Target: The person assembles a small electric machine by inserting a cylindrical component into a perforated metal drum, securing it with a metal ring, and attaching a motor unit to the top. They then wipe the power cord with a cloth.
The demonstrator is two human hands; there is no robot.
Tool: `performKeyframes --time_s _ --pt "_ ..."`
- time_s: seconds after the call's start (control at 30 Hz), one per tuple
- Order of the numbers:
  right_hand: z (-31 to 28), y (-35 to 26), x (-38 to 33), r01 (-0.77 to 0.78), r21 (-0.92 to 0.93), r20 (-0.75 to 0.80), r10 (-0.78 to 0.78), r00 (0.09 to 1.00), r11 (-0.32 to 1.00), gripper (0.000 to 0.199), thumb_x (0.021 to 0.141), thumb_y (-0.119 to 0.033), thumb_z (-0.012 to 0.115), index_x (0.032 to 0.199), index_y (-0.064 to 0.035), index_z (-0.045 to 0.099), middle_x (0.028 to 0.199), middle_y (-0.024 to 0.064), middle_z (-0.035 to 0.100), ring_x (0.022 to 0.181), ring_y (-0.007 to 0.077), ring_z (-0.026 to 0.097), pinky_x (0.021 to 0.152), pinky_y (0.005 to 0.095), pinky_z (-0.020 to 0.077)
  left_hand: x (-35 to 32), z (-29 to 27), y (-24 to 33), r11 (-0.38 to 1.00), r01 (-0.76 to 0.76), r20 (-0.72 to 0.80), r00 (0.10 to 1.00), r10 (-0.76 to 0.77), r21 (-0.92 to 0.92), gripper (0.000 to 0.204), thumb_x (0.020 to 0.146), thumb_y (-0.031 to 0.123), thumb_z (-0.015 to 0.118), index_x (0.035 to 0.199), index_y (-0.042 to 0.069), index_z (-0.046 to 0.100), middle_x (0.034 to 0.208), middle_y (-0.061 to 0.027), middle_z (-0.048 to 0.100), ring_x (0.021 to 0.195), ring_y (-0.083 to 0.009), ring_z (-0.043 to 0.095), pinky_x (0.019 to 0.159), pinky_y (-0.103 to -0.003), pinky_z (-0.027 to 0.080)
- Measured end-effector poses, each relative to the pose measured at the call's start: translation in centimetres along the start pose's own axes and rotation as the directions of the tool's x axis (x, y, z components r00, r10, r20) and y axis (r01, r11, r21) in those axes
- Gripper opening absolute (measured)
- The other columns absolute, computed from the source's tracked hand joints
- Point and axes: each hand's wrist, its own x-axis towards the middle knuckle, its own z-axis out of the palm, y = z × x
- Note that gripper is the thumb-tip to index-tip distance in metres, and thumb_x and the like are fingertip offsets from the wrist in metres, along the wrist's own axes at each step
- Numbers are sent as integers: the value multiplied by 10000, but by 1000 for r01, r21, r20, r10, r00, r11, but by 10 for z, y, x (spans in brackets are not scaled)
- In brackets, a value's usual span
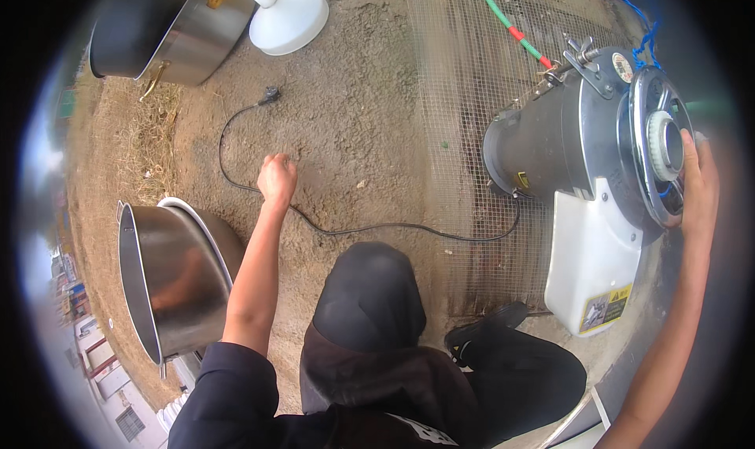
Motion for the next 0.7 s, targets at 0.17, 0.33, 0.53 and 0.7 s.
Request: performKeyframes --time_s 0.17,0.33,0.53,0.7 --pt "-1 13 4 -3 2 -2 3 1000 1000 470 1029 -480 638 1160 -35 711 1003 32 661 841 152 576 771 303 493 -72 6 -28 845 -516 394 812 430 140 131 789 133 695 918 114 689 991 -103 631 1005 -311 630 833 -458 502" --pt "-4 15 8 -46 -80 34 48 998 996 483 1061 -429 599 1355 -50 655 1021 28 622 856 128 535 808 268 458 -87 11 -25 845 -503 284 849 445 181 96 794 95 660 886 124 649 973 -92 607 1008 -296 605 839 -442 459" --pt "-9 -15 -5 127 -84 48 -123 991 988 522 1040 -437 584 1169 63 661 991 231 666 879 335 612 845 430 481 -90 0 -36 784 -588 350 790 503 201 85 783 128 683 864 135 659 995 -79 600 1033 -277 595 860 -436 448" --pt "-14 -35 -19 365 -126 6 -368 930 922 530 1051 -419 572 969 94 677 935 315 682 882 495 629 826 526 489 -84 -18 -34 740 -613 499 750 434 278 171 758 157 717 917 142 656 1045 -68 604 1077 -254 581 901 -444 435"
